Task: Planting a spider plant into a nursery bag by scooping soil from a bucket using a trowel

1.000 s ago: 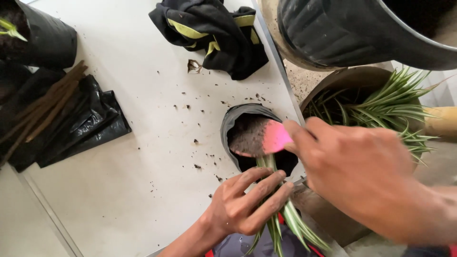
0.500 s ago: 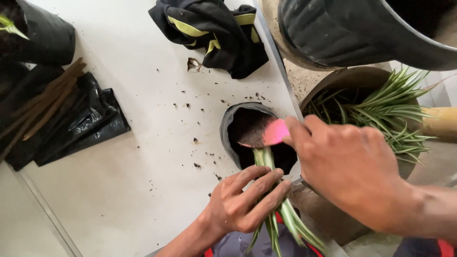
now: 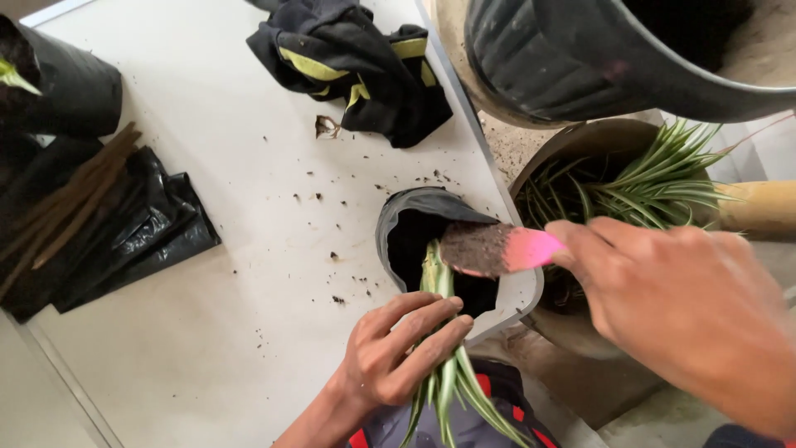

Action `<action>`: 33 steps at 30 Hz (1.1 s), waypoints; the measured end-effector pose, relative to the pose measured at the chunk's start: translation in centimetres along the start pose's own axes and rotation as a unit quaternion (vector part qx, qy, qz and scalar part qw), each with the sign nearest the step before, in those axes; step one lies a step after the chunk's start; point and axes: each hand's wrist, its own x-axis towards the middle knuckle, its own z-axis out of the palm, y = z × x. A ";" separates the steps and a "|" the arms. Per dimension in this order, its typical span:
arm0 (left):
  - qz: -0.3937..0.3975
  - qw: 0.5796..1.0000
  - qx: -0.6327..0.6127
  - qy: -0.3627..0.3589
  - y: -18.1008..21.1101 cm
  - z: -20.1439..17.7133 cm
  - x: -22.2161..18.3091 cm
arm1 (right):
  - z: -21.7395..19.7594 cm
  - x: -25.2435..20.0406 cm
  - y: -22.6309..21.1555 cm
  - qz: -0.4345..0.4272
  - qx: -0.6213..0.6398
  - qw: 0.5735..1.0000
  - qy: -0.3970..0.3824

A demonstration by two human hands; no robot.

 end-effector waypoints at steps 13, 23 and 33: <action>-0.031 0.999 -0.014 0.032 -0.8 -0.3 0.5 | -0.5 -1.2 0.0 -0.034 -0.024 0.998 -0.043; -0.067 0.997 -0.033 0.017 -1.8 -0.3 3.5 | 0.7 -2.2 -0.2 -0.097 -0.012 0.983 0.153; -0.109 0.993 -0.048 -0.025 -1.6 -0.7 4.8 | 1.5 -2.0 -0.9 -0.130 0.034 0.987 0.091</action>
